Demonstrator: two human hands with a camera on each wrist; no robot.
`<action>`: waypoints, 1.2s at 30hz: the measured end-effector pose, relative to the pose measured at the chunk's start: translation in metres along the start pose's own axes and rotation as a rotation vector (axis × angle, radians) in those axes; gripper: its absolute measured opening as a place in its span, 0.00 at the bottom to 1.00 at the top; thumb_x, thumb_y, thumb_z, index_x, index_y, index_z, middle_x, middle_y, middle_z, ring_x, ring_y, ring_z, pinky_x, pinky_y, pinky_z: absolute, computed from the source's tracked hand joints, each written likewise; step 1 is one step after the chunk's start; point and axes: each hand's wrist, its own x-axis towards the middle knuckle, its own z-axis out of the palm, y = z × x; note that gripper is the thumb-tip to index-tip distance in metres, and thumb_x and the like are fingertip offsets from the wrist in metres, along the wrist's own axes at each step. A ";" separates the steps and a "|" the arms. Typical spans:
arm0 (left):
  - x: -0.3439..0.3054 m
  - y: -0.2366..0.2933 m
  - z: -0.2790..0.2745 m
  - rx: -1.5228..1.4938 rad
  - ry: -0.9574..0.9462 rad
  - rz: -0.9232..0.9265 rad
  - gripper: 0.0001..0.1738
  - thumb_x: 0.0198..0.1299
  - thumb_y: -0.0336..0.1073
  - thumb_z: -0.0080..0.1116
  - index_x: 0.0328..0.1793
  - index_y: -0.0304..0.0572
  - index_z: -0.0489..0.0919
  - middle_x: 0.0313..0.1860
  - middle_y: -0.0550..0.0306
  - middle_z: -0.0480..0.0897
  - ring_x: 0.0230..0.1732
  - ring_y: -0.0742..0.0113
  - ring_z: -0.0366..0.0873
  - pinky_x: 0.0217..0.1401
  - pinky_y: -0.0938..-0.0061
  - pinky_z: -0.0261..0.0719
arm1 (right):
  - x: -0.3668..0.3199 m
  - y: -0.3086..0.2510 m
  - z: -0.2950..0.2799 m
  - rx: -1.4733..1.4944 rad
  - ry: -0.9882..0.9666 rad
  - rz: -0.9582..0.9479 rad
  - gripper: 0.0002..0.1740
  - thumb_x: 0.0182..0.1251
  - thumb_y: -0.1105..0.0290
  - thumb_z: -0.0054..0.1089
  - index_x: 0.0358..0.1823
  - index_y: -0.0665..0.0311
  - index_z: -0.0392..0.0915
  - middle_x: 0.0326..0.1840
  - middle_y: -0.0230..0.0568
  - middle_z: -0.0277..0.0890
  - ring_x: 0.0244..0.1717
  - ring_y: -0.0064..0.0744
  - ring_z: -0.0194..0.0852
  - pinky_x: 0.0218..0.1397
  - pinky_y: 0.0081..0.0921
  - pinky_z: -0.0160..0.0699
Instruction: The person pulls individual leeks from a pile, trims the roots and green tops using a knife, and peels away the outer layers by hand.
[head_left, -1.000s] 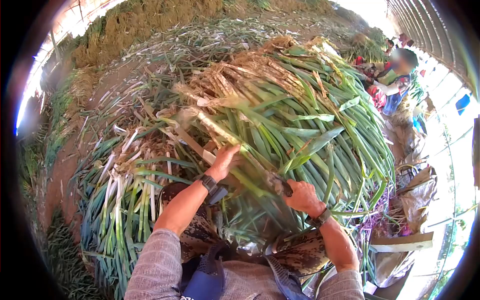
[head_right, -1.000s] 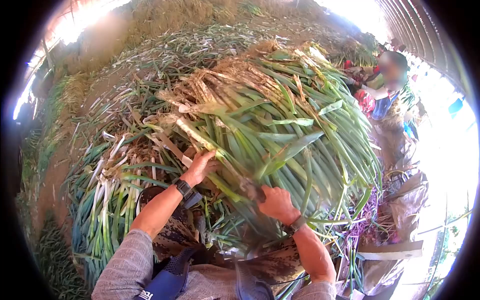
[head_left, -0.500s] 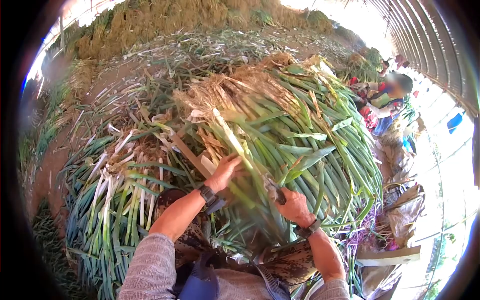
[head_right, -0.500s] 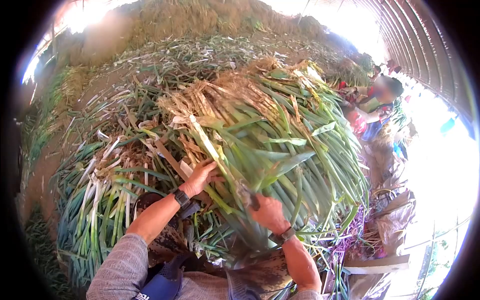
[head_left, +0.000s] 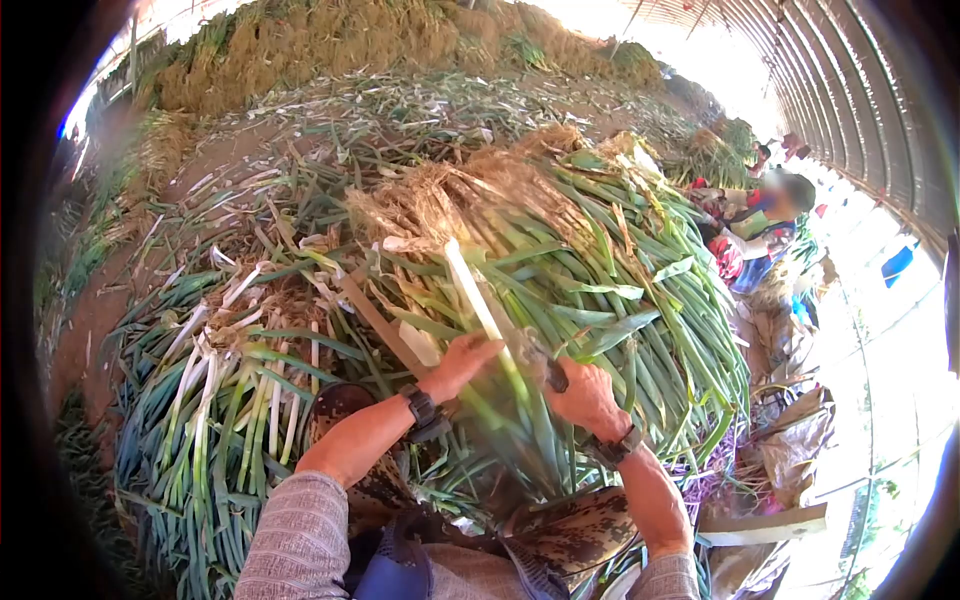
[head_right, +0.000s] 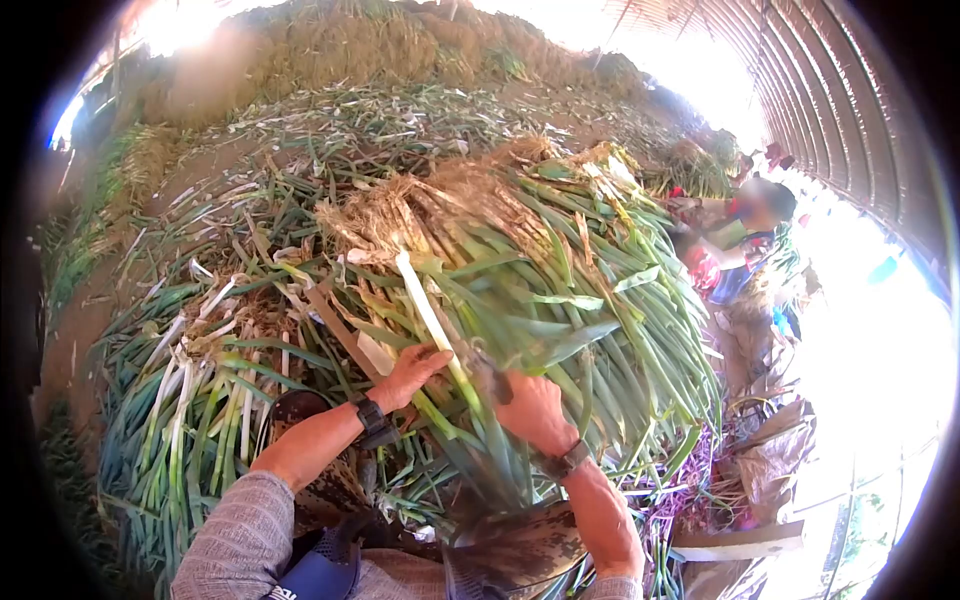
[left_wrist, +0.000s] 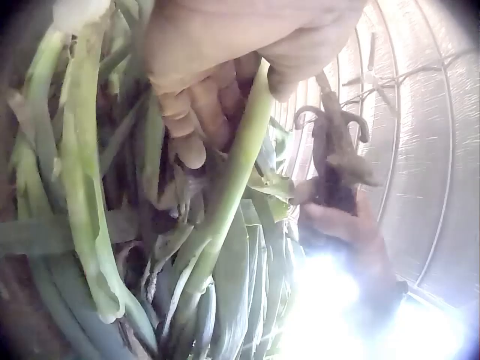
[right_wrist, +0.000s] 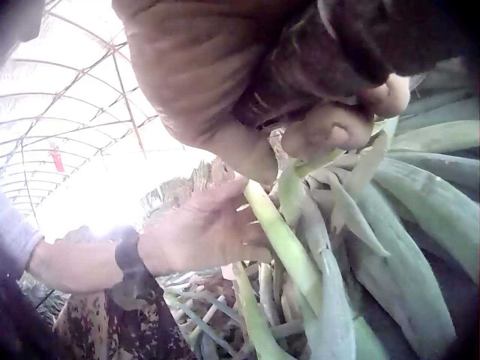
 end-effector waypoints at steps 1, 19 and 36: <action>-0.001 0.000 0.001 -0.037 -0.021 -0.018 0.18 0.69 0.44 0.62 0.55 0.39 0.79 0.41 0.62 0.82 0.41 0.72 0.82 0.43 0.72 0.86 | 0.004 -0.004 -0.004 -0.010 -0.018 0.031 0.18 0.58 0.56 0.64 0.40 0.62 0.78 0.29 0.54 0.81 0.34 0.61 0.79 0.40 0.52 0.76; 0.019 0.038 -0.049 -0.660 0.579 0.174 0.10 0.73 0.42 0.51 0.44 0.46 0.73 0.28 0.62 0.73 0.25 0.71 0.71 0.28 0.66 0.78 | 0.003 0.024 -0.020 -0.050 -0.259 0.172 0.20 0.55 0.56 0.62 0.44 0.61 0.82 0.35 0.55 0.82 0.42 0.60 0.79 0.47 0.50 0.76; 0.077 0.030 -0.050 -0.390 0.389 -0.052 0.18 0.64 0.40 0.64 0.53 0.36 0.77 0.43 0.52 0.82 0.40 0.58 0.80 0.40 0.56 0.82 | 0.064 0.033 -0.042 -0.129 -0.269 0.223 0.19 0.52 0.56 0.64 0.39 0.62 0.82 0.32 0.58 0.81 0.39 0.59 0.81 0.44 0.48 0.77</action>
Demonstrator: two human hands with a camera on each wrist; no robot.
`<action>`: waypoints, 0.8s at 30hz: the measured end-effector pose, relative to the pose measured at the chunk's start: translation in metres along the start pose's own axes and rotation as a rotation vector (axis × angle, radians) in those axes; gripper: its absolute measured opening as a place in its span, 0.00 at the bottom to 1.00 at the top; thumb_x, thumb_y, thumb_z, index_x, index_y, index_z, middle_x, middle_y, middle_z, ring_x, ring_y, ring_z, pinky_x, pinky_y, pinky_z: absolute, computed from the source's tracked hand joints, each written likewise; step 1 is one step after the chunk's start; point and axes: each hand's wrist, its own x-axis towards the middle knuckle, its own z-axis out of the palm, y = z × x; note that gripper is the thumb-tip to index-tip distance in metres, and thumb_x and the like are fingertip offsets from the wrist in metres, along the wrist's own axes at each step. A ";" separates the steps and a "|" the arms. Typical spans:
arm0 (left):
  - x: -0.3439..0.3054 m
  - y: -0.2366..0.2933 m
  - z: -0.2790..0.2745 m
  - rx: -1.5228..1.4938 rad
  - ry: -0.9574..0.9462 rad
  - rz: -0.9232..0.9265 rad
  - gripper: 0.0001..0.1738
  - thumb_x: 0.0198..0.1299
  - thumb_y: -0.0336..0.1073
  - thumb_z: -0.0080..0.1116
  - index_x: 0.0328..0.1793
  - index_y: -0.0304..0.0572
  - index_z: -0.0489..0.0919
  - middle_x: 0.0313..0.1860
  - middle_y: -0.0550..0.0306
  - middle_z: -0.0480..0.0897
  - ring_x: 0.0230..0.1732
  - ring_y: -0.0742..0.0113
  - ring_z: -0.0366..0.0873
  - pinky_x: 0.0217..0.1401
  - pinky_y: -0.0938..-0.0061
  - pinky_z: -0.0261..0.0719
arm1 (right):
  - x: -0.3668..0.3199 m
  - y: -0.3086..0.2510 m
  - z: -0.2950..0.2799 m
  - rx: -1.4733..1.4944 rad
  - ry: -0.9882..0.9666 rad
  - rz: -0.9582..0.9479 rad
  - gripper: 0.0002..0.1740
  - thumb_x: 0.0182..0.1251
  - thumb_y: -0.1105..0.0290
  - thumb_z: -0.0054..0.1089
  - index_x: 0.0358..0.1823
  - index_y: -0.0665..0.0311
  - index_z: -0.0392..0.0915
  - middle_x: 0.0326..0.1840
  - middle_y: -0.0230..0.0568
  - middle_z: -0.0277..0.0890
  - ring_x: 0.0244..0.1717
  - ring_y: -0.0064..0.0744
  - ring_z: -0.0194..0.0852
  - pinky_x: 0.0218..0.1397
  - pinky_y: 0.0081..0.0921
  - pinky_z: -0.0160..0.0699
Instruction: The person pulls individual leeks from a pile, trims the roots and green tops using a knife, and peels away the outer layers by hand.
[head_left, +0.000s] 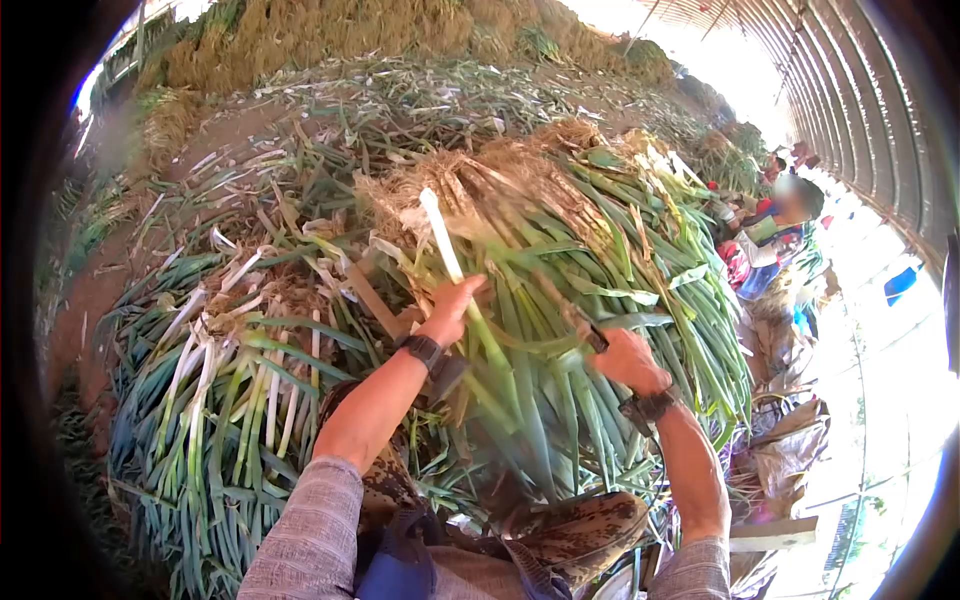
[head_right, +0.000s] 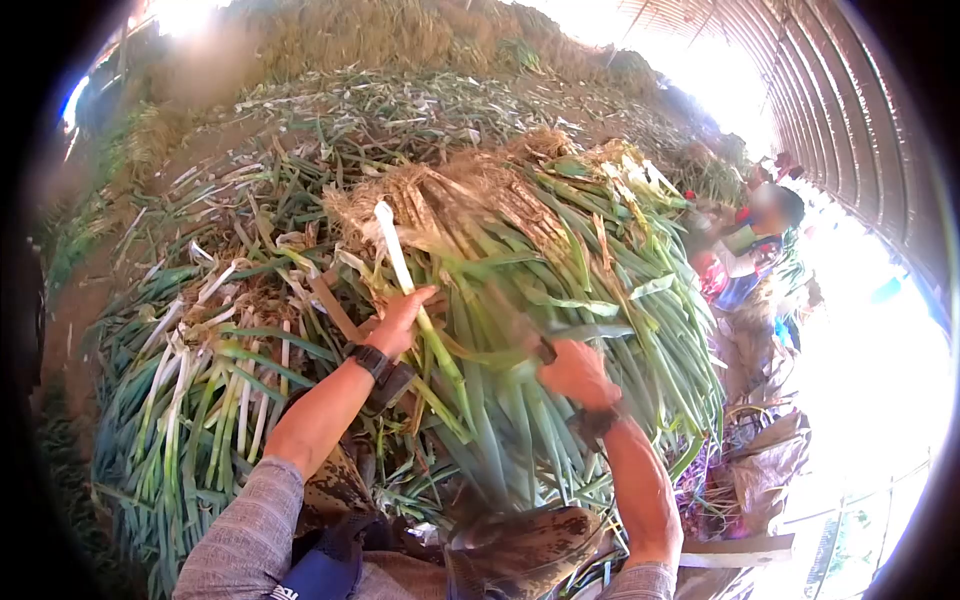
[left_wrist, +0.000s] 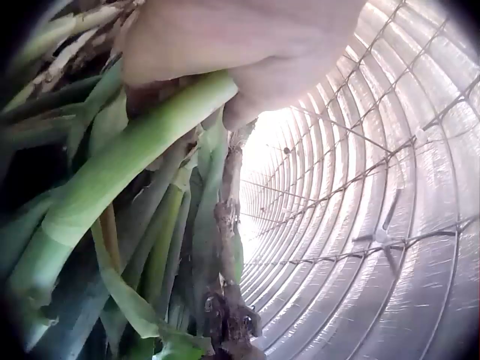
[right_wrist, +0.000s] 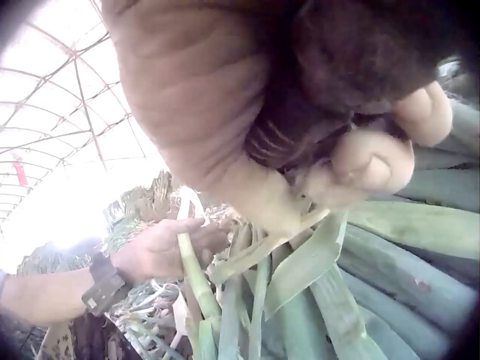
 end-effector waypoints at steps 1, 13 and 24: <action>0.006 -0.007 0.002 0.077 0.025 -0.007 0.19 0.63 0.40 0.65 0.54 0.35 0.76 0.45 0.52 0.80 0.43 0.58 0.79 0.41 0.57 0.82 | 0.006 0.001 -0.002 0.000 0.008 0.054 0.19 0.52 0.56 0.64 0.39 0.61 0.83 0.33 0.57 0.81 0.39 0.59 0.80 0.46 0.48 0.77; -0.003 -0.001 0.024 0.132 0.031 0.037 0.14 0.62 0.38 0.66 0.43 0.32 0.80 0.35 0.54 0.79 0.30 0.63 0.76 0.26 0.63 0.73 | 0.022 -0.019 -0.040 -0.066 -0.082 0.015 0.15 0.55 0.61 0.58 0.37 0.63 0.83 0.36 0.58 0.82 0.43 0.62 0.79 0.48 0.51 0.75; -0.025 -0.044 0.012 0.060 -0.054 -0.163 0.09 0.65 0.32 0.63 0.39 0.32 0.77 0.24 0.59 0.71 0.21 0.67 0.69 0.19 0.62 0.69 | 0.021 0.000 -0.014 -0.015 -0.199 -0.062 0.21 0.50 0.56 0.66 0.39 0.67 0.80 0.30 0.56 0.80 0.35 0.55 0.80 0.42 0.46 0.75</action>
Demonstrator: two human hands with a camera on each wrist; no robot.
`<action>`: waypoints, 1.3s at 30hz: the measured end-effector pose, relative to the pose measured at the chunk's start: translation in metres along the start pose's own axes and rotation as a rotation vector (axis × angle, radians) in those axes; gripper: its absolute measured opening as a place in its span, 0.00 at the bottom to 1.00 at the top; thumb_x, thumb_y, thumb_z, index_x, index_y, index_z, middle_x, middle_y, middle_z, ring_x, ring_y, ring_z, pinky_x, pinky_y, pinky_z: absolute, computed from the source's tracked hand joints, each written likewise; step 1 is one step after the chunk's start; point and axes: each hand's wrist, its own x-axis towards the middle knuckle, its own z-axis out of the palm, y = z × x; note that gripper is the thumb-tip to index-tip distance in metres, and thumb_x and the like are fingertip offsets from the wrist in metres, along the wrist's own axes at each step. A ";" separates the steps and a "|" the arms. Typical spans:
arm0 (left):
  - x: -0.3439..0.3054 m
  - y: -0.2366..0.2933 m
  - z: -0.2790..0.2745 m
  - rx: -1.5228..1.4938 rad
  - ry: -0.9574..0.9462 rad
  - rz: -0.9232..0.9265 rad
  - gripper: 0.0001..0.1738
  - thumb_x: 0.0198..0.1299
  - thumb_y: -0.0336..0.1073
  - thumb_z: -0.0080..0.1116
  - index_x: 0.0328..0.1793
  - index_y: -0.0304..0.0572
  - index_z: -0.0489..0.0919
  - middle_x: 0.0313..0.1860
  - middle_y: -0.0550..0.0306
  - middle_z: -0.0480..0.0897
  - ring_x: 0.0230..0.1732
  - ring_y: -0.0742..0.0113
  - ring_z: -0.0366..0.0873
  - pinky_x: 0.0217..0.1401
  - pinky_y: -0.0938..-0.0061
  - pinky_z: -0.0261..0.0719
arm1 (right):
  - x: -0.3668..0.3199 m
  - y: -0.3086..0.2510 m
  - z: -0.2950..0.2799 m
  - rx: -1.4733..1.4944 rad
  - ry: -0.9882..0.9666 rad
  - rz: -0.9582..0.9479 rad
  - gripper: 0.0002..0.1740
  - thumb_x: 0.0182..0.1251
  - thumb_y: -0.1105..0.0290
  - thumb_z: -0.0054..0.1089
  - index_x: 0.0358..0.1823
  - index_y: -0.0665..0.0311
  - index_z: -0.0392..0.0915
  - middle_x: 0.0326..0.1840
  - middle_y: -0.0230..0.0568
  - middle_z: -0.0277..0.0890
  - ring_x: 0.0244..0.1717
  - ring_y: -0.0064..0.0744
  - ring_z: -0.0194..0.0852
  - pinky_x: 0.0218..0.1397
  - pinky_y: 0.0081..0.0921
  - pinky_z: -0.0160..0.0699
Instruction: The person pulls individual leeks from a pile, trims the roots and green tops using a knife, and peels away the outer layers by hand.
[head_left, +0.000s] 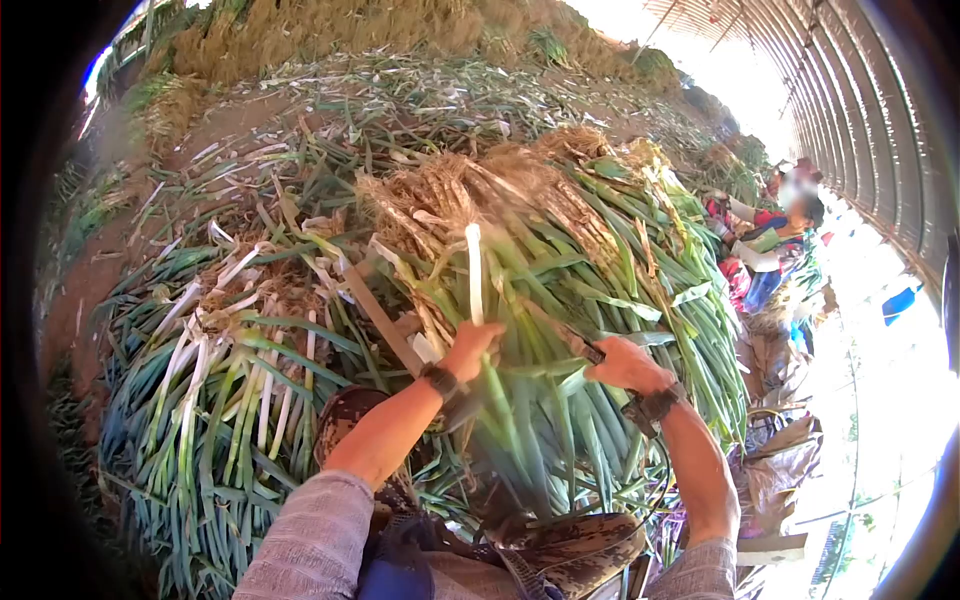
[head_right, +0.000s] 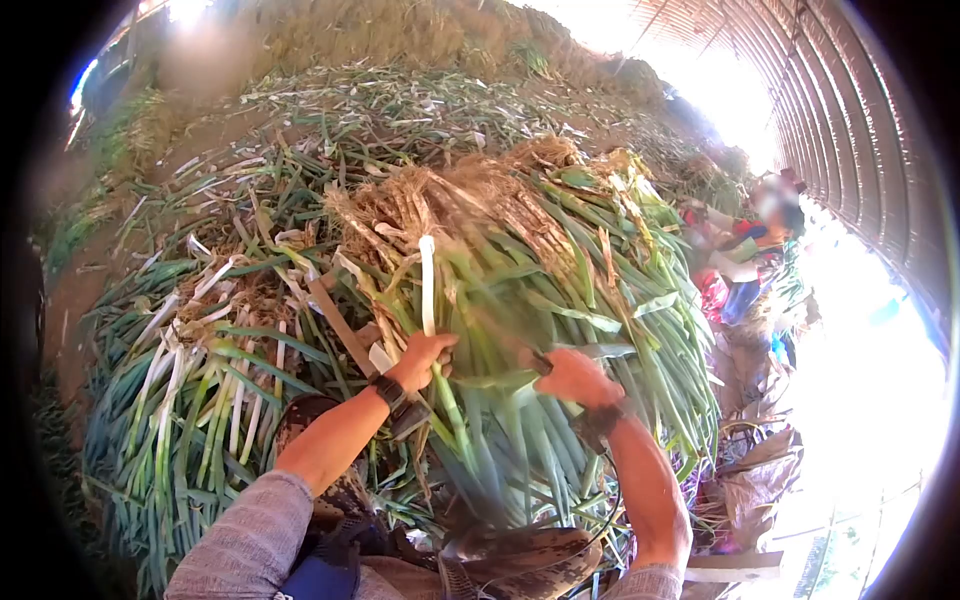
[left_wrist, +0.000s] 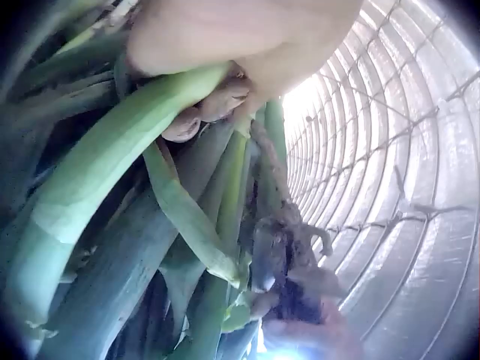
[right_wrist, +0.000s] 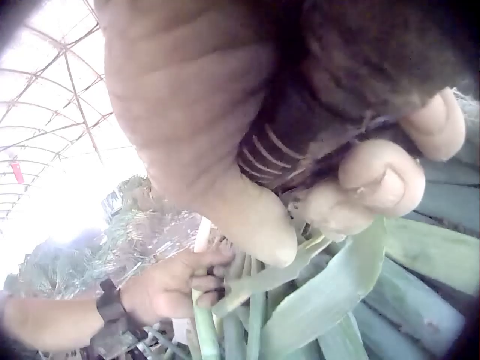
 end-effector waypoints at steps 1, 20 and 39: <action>-0.007 -0.010 -0.008 -0.013 -0.045 -0.011 0.09 0.65 0.31 0.63 0.39 0.32 0.77 0.24 0.59 0.72 0.21 0.67 0.70 0.19 0.62 0.71 | -0.009 -0.004 -0.002 0.000 0.000 0.002 0.21 0.50 0.56 0.66 0.39 0.67 0.80 0.30 0.56 0.80 0.35 0.55 0.80 0.42 0.46 0.75; -0.064 -0.074 -0.082 0.110 -0.208 -0.108 0.08 0.63 0.31 0.65 0.42 0.33 0.80 0.31 0.53 0.81 0.32 0.61 0.81 0.36 0.63 0.85 | -0.054 -0.025 0.065 -0.004 0.040 -0.092 0.16 0.55 0.57 0.59 0.38 0.60 0.82 0.34 0.55 0.82 0.41 0.61 0.79 0.46 0.50 0.76; -0.128 0.151 -0.037 -0.031 0.277 0.758 0.24 0.71 0.60 0.49 0.38 0.46 0.71 0.20 0.67 0.67 0.15 0.77 0.64 0.14 0.77 0.67 | -0.071 0.006 0.141 0.205 0.012 0.073 0.21 0.53 0.57 0.68 0.44 0.64 0.82 0.37 0.56 0.82 0.44 0.59 0.79 0.49 0.48 0.76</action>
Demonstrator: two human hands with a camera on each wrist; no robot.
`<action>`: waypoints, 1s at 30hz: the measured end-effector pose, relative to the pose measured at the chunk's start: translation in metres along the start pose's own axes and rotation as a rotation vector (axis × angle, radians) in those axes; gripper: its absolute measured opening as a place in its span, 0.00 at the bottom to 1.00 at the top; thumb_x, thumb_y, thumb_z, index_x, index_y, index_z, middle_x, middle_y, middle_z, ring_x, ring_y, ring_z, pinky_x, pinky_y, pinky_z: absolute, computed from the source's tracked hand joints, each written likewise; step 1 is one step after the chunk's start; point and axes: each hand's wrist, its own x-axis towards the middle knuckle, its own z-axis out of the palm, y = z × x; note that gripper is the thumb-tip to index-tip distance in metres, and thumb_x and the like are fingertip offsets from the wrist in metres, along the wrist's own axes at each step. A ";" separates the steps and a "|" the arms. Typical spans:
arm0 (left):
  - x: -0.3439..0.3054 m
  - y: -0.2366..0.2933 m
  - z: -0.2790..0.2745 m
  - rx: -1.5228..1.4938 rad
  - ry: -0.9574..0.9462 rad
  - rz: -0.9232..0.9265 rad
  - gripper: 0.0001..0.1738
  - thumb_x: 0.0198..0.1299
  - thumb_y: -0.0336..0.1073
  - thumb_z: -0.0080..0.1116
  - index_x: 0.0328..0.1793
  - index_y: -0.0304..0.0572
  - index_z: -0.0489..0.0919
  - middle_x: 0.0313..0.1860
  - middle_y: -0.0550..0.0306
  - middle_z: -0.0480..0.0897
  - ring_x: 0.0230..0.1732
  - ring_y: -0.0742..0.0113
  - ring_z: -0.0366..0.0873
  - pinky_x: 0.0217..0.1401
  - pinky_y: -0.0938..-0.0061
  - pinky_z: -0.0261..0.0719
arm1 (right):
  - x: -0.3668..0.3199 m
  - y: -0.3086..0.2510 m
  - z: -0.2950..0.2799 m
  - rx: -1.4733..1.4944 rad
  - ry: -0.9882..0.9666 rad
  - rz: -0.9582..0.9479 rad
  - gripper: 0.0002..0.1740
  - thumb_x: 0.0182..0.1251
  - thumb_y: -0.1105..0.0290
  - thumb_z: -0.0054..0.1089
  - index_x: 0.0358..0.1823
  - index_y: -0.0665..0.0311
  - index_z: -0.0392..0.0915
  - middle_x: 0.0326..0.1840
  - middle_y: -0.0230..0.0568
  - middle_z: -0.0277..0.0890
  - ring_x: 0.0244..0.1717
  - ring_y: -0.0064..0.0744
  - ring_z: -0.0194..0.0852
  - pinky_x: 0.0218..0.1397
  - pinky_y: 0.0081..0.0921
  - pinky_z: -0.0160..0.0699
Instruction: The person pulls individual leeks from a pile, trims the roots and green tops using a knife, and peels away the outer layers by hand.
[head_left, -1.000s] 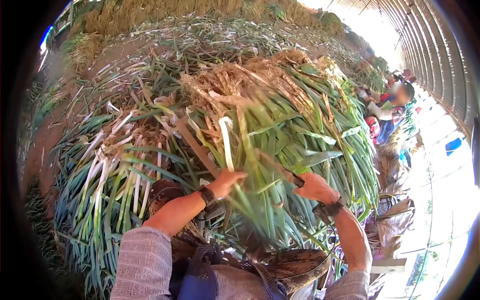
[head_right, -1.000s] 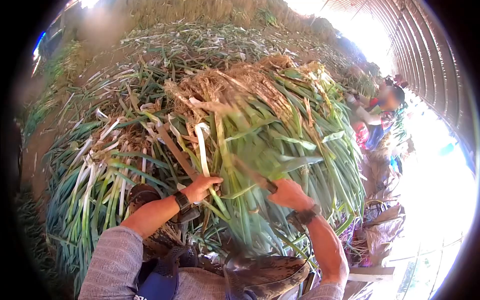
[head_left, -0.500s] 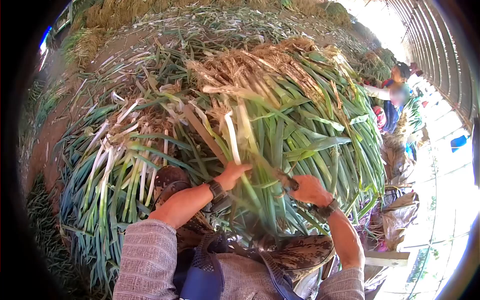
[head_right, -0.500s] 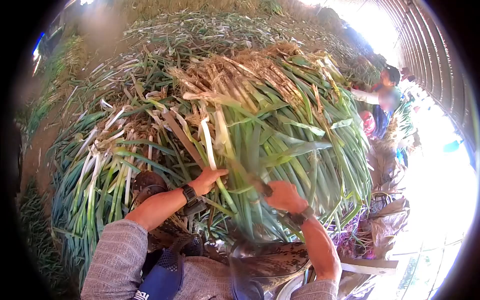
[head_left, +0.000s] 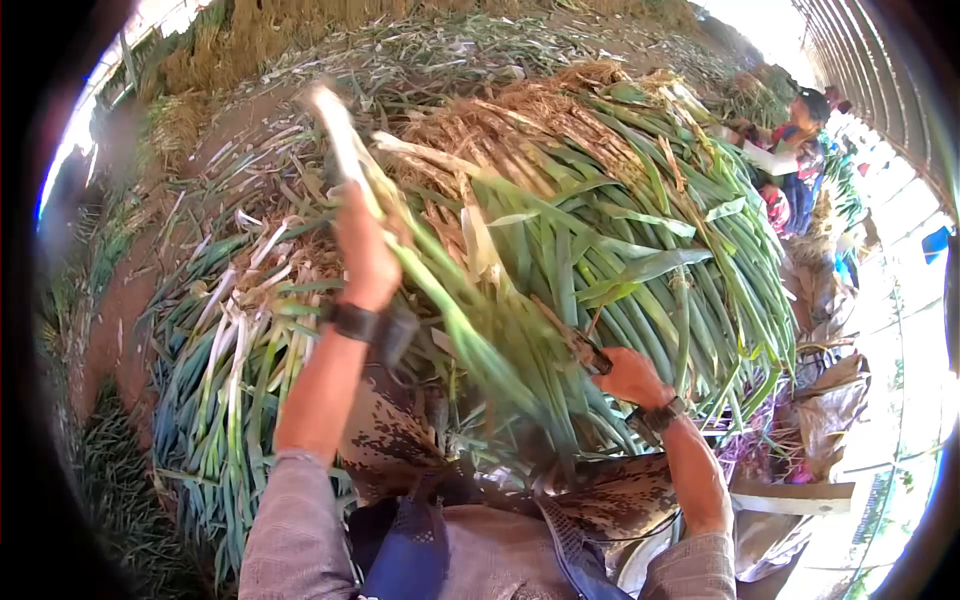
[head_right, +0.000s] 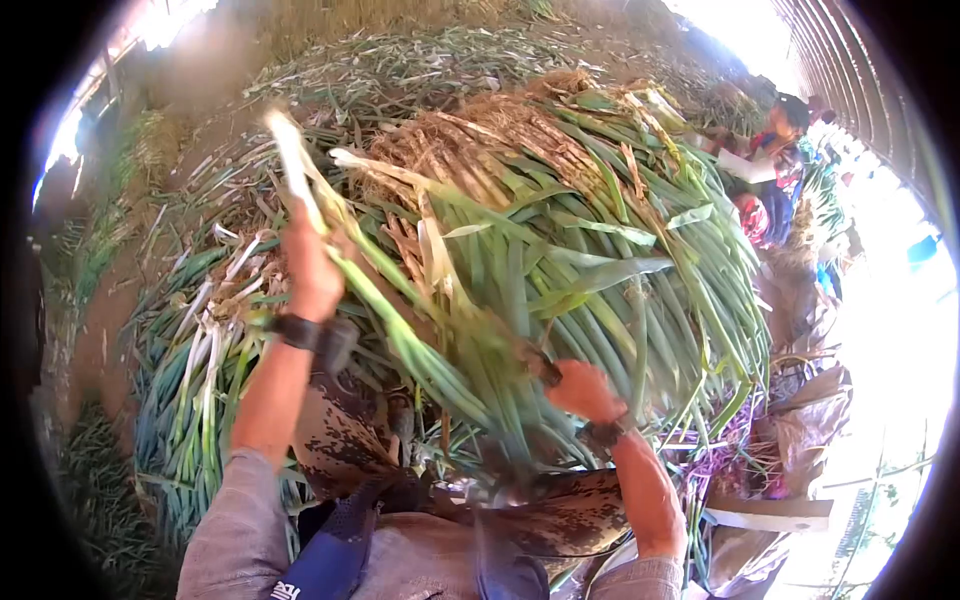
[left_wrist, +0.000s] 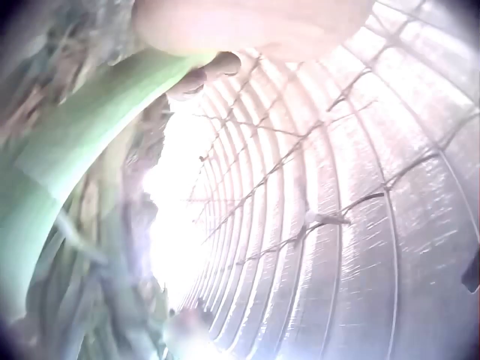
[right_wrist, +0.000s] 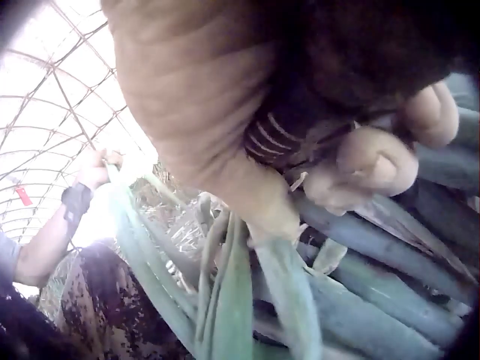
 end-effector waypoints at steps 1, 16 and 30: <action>0.017 0.032 -0.005 -0.002 0.019 0.043 0.24 0.72 0.60 0.47 0.39 0.46 0.71 0.20 0.67 0.67 0.15 0.77 0.64 0.14 0.78 0.66 | 0.004 0.007 0.007 -0.030 0.001 -0.022 0.23 0.53 0.57 0.67 0.46 0.64 0.82 0.41 0.57 0.82 0.47 0.59 0.78 0.53 0.48 0.75; 0.170 0.266 -0.326 2.154 0.128 0.601 0.24 0.69 0.51 0.50 0.56 0.40 0.81 0.52 0.34 0.82 0.56 0.36 0.78 0.56 0.48 0.76 | 0.030 -0.027 0.001 0.065 0.146 -0.217 0.19 0.54 0.54 0.63 0.37 0.64 0.83 0.39 0.56 0.83 0.46 0.60 0.80 0.50 0.50 0.78; 0.058 -0.175 -0.022 1.129 -0.537 -0.262 0.18 0.66 0.39 0.61 0.53 0.31 0.81 0.41 0.52 0.85 0.40 0.62 0.82 0.46 0.65 0.79 | 0.037 -0.035 0.009 0.133 0.054 -0.098 0.24 0.56 0.51 0.61 0.46 0.61 0.84 0.46 0.54 0.83 0.51 0.56 0.80 0.56 0.47 0.78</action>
